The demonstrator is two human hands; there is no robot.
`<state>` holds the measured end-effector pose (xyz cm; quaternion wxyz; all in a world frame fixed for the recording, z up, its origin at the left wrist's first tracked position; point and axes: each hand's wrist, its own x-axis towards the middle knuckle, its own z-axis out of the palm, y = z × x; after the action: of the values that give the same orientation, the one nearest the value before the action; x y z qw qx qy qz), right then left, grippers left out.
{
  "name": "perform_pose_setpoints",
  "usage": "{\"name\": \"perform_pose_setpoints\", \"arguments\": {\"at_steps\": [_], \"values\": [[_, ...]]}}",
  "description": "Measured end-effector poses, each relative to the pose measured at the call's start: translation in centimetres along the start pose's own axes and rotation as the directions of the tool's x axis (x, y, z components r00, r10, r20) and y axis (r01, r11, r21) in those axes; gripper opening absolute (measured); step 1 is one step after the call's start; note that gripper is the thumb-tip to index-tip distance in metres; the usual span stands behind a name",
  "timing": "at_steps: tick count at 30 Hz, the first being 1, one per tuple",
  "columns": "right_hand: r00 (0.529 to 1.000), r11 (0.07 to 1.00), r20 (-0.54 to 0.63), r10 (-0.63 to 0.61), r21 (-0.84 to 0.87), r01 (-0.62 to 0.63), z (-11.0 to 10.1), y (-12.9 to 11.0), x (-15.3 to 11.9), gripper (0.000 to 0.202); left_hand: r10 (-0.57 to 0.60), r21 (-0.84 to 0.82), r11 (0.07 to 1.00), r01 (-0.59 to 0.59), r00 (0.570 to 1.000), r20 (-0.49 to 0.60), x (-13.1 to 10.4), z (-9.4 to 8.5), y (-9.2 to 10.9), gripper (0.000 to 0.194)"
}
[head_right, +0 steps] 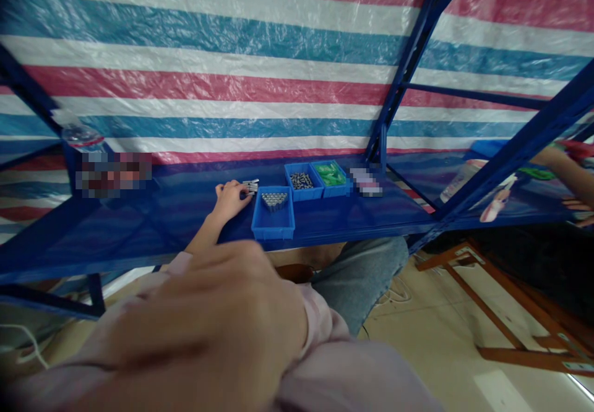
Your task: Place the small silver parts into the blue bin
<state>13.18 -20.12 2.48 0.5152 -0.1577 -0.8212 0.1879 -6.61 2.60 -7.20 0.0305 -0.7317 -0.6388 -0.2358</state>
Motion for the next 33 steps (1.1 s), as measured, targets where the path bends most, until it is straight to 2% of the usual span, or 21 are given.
{"name": "perform_pose_setpoints", "arguments": {"at_steps": [1,2,4,6,8,10,12,14,19,23,28,31,33], "values": [[0.993,0.996,-0.087,-0.076,0.031,0.079,-0.3,1.9,1.8,0.034,-0.003,-0.007,1.0,0.003,1.0,0.001,-0.1,0.0,0.0,0.019],[0.986,0.997,-0.158,-0.061,0.027,0.066,-0.6,3.8,3.1,0.036,-0.008,-0.013,1.0,0.008,1.0,0.002,-0.2,0.0,-0.1,0.019],[0.958,0.987,-0.254,0.137,-0.05,-0.154,-1.5,8.1,4.3,0.037,-0.03,-0.024,0.999,0.03,1.0,0.002,-0.3,0.0,-0.2,0.019],[0.875,0.922,-0.368,0.315,-0.099,-0.374,-2.2,12.3,3.5,0.036,-0.051,-0.033,0.998,0.051,0.999,-0.002,-0.3,0.0,-0.3,0.018],[0.789,0.844,-0.433,0.436,-0.108,-0.526,-2.6,16.2,1.6,0.034,-0.056,-0.04,0.998,0.055,0.998,-0.012,-0.3,0.1,-0.5,0.017],[0.734,0.806,-0.451,0.507,-0.053,-0.59,-2.6,19.3,-0.5,0.034,-0.048,-0.048,0.998,0.046,0.999,-0.022,-0.2,0.1,-0.8,0.017],[0.697,0.773,-0.449,0.56,-0.019,-0.634,-2.4,21.1,-1.9,0.034,-0.047,-0.067,0.997,0.045,0.998,-0.032,-0.2,0.1,-1.1,0.016],[0.681,0.755,-0.442,0.583,-0.013,-0.655,-2.2,21.9,-2.5,0.033,-0.05,-0.101,0.994,0.046,0.998,-0.045,-0.2,0.2,-1.5,0.016],[0.71,0.754,-0.375,0.595,-0.044,-0.655,-2.0,21.8,-2.3,0.04,-0.067,-0.274,0.961,0.046,0.995,-0.068,-0.2,0.1,-2.1,0.013],[0.706,0.728,-0.345,0.618,-0.086,-0.68,-2.2,21.8,-2.3,0.047,-0.093,-0.449,0.892,0.044,0.992,-0.088,0.1,-0.5,-1.6,0.013],[0.714,0.723,-0.318,0.624,-0.11,-0.682,-2.2,21.8,-2.5,0.05,-0.115,-0.596,0.803,0.003,0.982,-0.151,0.4,-2.7,0.6,0.018],[0.712,0.721,-0.316,0.627,-0.113,-0.684,-2.2,21.7,-2.4,0.051,-0.032,-0.621,0.78,-0.079,0.986,-0.165,0.4,-4.1,2.8,0.023],[0.709,0.718,-0.318,0.63,-0.109,-0.687,-2.2,21.7,-2.4,0.051,0.085,-0.625,0.768,-0.141,0.989,-0.119,0.4,-4.6,4.4,0.025]]}}
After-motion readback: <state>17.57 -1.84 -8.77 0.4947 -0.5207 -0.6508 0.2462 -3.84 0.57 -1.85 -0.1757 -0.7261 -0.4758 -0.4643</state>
